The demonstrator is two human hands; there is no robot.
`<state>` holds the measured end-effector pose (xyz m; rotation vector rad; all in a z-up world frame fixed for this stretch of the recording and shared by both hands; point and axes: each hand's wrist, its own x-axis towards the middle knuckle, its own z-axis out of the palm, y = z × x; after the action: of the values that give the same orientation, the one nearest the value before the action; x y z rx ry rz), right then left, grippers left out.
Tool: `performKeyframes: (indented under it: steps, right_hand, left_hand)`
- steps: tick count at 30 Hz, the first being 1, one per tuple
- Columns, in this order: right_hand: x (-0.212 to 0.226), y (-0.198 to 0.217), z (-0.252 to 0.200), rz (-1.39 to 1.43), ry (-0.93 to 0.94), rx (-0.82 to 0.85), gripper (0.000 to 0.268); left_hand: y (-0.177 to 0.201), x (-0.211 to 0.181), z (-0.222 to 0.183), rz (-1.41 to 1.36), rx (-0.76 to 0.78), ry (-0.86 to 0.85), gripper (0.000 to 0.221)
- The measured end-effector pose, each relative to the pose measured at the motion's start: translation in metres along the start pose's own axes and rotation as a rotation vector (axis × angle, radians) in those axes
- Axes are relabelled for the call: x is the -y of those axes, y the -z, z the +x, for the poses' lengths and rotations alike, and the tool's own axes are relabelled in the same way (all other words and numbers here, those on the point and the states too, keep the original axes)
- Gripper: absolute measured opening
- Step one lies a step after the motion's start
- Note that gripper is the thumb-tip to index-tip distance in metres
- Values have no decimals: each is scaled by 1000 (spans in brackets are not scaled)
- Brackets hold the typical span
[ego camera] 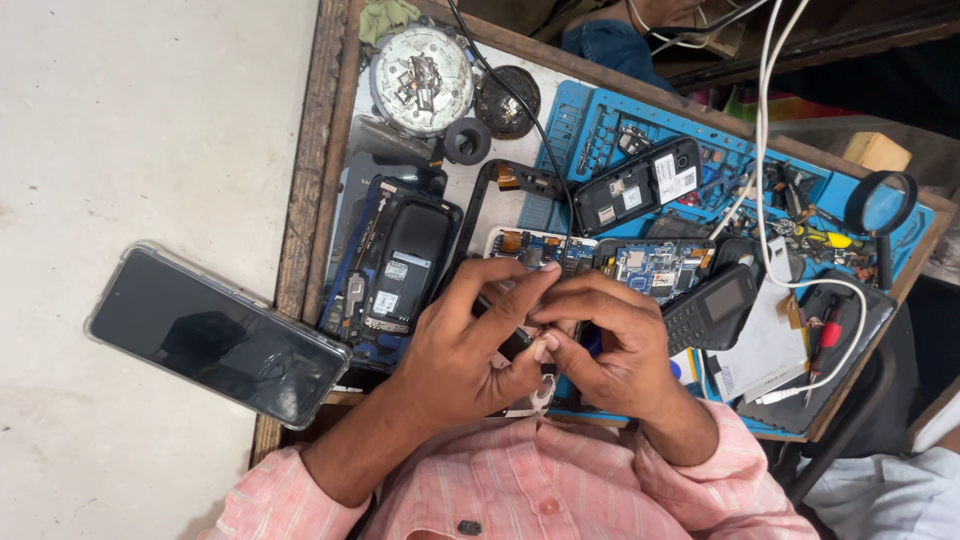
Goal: The person handles a disassembled mobile phone and a feature phone on a cluttered workbench. They connect a cable to the phone's motherboard, interact with a smartphone on the table, and repeatedly pick up and set down the feature phone while manipulating small components.
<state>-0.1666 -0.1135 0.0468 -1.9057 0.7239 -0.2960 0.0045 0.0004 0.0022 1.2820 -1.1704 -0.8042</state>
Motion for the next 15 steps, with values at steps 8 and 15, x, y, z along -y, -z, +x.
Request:
performKeyframes:
  steps: [8, 15]
  right_hand:
    - [1, 1, 0, -22, 37, 14, 10]
    - [1, -1, -1, -54, 30, -4, 12]
  left_hand:
    - [-2, 1, -1, 25, -10, 4, 51]
    - [-4, 2, -2, 44, -5, -20, 44]
